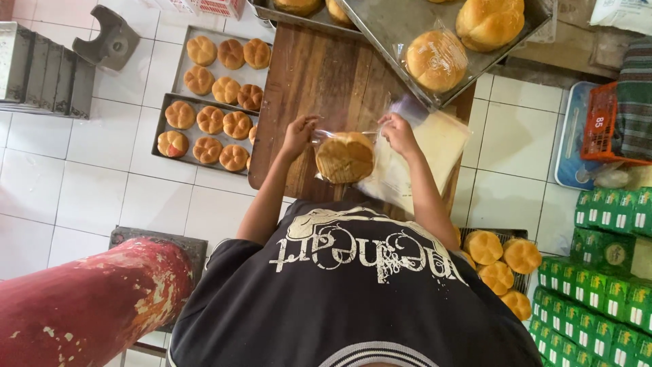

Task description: The person packages baked bread into plastic bags by hand, placing the bread inside the bags and sealing them.

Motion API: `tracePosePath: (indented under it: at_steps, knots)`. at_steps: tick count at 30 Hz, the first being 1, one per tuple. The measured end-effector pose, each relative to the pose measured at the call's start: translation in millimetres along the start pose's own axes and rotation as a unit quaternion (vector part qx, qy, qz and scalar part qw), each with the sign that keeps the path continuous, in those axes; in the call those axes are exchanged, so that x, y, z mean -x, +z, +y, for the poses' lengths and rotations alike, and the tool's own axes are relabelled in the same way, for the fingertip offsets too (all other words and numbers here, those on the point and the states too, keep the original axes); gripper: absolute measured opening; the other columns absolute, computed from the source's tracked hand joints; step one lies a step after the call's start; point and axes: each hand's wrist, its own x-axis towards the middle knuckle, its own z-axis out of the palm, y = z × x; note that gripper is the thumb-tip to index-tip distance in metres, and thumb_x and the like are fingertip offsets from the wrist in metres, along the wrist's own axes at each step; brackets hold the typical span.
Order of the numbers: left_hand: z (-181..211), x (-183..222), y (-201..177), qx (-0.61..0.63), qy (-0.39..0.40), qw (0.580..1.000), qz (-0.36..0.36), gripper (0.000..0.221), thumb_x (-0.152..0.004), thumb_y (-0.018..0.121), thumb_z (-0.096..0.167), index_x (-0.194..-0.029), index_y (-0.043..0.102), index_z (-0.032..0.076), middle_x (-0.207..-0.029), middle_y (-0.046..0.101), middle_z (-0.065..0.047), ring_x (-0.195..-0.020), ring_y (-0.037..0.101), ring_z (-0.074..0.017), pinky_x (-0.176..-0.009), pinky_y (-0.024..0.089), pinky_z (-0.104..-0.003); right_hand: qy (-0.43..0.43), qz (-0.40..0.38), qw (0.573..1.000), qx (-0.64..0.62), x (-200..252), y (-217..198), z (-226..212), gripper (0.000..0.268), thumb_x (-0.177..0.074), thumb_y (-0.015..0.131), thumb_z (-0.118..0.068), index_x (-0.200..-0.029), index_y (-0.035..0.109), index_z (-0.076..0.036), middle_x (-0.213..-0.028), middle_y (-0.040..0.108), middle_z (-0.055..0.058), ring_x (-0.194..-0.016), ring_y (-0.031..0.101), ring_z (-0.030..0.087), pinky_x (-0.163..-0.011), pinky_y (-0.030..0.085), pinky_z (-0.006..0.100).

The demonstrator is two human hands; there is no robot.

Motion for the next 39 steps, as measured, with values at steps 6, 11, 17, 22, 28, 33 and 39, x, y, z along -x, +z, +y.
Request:
tracePosePath:
  at_steps: [6, 11, 17, 22, 28, 33, 39]
  knots:
    - [-25.3, -34.0, -36.0, 0.055, -0.102, 0.982, -0.147, 0.044, -0.105, 0.053, 0.004, -0.147, 0.052, 0.018, -0.102, 0.075, -0.004, -0.088, 0.076, -0.0136, -0.074, 0.066, -0.026, -0.048, -0.025, 0.998, 0.027, -16.5, -5.4, 4.1, 0.033, -0.087, 0.059, -0.005, -0.117, 0.068, -0.015, -0.084, 0.069, 0.006, -0.063, 0.054, 0.010, -0.059, 0.048, 0.025]
    - [-2.6, -35.7, -40.8, -0.033, -0.077, 0.982, -0.169, 0.043, -0.100, 0.059, 0.005, -0.141, 0.060, 0.019, -0.106, 0.075, -0.002, -0.083, 0.067, -0.0064, -0.074, 0.061, -0.020, -0.067, -0.035, 0.996, 0.037, -26.4, -14.1, 35.2, 0.034, -0.089, 0.058, -0.003, -0.117, 0.071, -0.017, -0.077, 0.066, 0.004, -0.061, 0.055, 0.010, -0.058, 0.047, 0.024]
    - [-41.1, -52.8, -15.8, -0.008, -0.044, 0.999, 0.016, 0.024, -0.083, 0.066, -0.005, -0.104, 0.075, 0.003, -0.079, 0.075, -0.015, -0.062, 0.071, -0.0180, -0.055, 0.066, -0.032, -0.098, -0.027, 0.995, -0.002, -1.2, -5.4, -3.7, 0.034, -0.089, 0.056, 0.000, -0.113, 0.075, -0.012, -0.063, 0.050, 0.001, -0.052, 0.044, 0.007, -0.050, 0.039, 0.021]
    - [-82.0, -69.1, -6.6, -0.078, -0.023, 0.993, 0.081, 0.029, -0.079, 0.060, 0.001, -0.076, 0.082, 0.020, -0.065, 0.071, -0.003, -0.057, 0.065, -0.0111, -0.055, 0.057, -0.029, -0.157, -0.010, 0.988, -0.013, -20.3, -2.7, 44.0, 0.034, -0.086, 0.054, 0.008, -0.093, 0.082, -0.009, -0.061, 0.046, 0.003, -0.054, 0.042, 0.008, -0.055, 0.041, 0.022]
    - [-53.2, -68.3, -17.4, -0.324, 0.101, 0.941, 0.004, 0.037, -0.081, 0.054, 0.002, -0.061, 0.069, 0.029, -0.065, 0.068, 0.005, -0.067, 0.070, -0.0209, -0.068, 0.057, -0.035, -0.224, 0.004, 0.969, 0.101, -27.9, -7.1, 67.0, 0.035, -0.085, 0.054, 0.012, -0.074, 0.077, -0.012, -0.072, 0.062, 0.007, -0.072, 0.062, 0.021, -0.078, 0.051, 0.031]
    - [-68.3, -80.7, -25.7, -0.484, 0.215, 0.844, -0.082, 0.014, -0.082, 0.061, 0.016, -0.073, 0.071, 0.019, -0.092, 0.073, -0.001, -0.083, 0.071, -0.0266, -0.077, 0.053, -0.040, -0.311, 0.034, 0.861, 0.401, -8.6, 4.2, 26.2, 0.018, -0.094, 0.059, -0.007, -0.088, 0.074, -0.013, -0.092, 0.074, 0.010, -0.101, 0.073, 0.029, -0.086, 0.059, 0.038]
    - [-44.1, -74.0, -31.0, -0.391, 0.173, 0.893, -0.143, 0.028, -0.072, 0.064, 0.016, -0.094, 0.076, 0.004, -0.103, 0.070, -0.019, -0.094, 0.068, -0.0456, -0.084, 0.053, -0.055, -0.298, 0.054, 0.917, 0.260, -30.6, 12.7, 85.6, 0.011, -0.088, 0.073, -0.009, -0.095, 0.077, -0.001, -0.103, 0.077, 0.020, -0.110, 0.071, 0.036, -0.092, 0.058, 0.044]
